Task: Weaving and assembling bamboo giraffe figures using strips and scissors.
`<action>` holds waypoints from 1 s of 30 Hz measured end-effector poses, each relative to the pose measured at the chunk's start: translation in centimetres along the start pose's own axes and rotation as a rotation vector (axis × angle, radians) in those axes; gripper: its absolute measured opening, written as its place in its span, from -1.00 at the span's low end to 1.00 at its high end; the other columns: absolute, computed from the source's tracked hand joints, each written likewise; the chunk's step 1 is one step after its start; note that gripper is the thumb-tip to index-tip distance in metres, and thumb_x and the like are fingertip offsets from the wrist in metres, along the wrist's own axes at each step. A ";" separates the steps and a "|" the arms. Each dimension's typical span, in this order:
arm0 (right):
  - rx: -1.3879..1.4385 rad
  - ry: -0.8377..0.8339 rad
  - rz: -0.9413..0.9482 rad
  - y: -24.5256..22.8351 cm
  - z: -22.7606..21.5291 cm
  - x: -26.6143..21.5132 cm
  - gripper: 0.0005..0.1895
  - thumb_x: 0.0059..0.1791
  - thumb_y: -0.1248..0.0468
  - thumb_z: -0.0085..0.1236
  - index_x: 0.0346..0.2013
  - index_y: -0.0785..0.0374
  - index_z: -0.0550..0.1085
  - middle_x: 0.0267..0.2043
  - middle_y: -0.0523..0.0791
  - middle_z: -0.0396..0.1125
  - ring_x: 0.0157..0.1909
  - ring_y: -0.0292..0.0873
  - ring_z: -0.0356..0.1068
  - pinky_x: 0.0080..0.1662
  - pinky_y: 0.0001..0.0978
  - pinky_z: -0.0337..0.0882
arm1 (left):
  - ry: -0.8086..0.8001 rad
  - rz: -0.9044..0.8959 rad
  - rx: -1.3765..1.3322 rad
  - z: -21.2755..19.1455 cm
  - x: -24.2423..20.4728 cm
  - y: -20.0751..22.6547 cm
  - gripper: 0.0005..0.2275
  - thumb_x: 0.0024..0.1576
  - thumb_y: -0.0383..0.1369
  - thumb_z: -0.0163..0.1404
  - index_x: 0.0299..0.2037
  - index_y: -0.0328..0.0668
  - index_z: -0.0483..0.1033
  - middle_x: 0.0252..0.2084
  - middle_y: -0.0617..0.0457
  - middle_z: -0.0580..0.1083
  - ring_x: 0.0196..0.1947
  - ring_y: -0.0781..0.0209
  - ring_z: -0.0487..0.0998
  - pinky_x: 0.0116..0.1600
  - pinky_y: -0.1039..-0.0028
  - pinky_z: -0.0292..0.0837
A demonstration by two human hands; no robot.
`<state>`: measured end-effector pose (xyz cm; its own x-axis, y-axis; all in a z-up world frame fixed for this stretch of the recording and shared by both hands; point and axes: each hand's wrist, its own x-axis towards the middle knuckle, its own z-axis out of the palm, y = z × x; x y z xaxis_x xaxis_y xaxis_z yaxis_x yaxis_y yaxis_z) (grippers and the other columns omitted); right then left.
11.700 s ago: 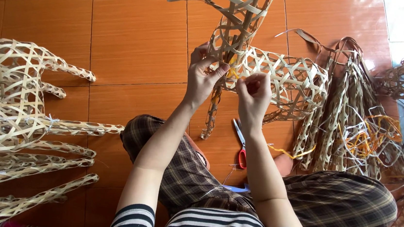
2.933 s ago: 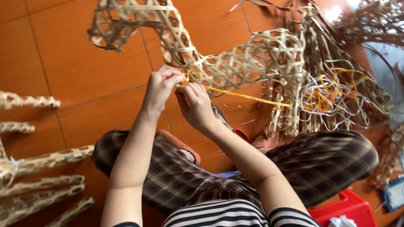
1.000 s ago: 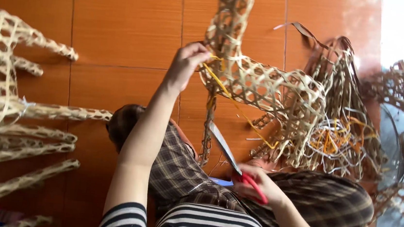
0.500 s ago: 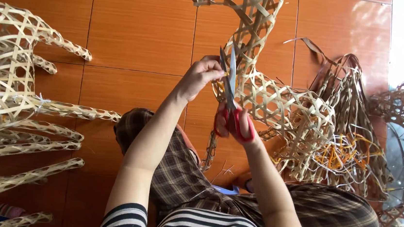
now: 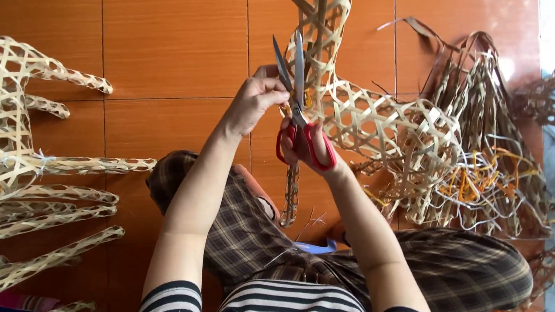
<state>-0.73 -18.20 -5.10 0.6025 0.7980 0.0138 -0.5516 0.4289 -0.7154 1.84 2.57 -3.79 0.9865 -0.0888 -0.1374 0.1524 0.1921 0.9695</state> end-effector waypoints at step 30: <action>-1.105 0.304 -0.213 10.4 -6.8 -10.4 -0.25 0.03 -0.19 0.16 0.15 0.42 0.26 -0.14 0.04 0.30 -0.18 0.03 0.36 -0.17 -0.11 0.40 | 0.160 0.089 -0.157 -2.6 2.1 -1.0 -0.72 0.26 -0.11 0.03 -0.21 -0.17 0.57 -0.10 0.02 0.43 -0.03 0.14 0.53 0.12 0.35 0.43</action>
<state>-8.85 -24.95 -17.37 0.8184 0.5557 0.1460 0.2899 -0.1799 -0.9400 3.90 4.76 -5.53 0.9915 0.0883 -0.0957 0.0599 0.3429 0.9375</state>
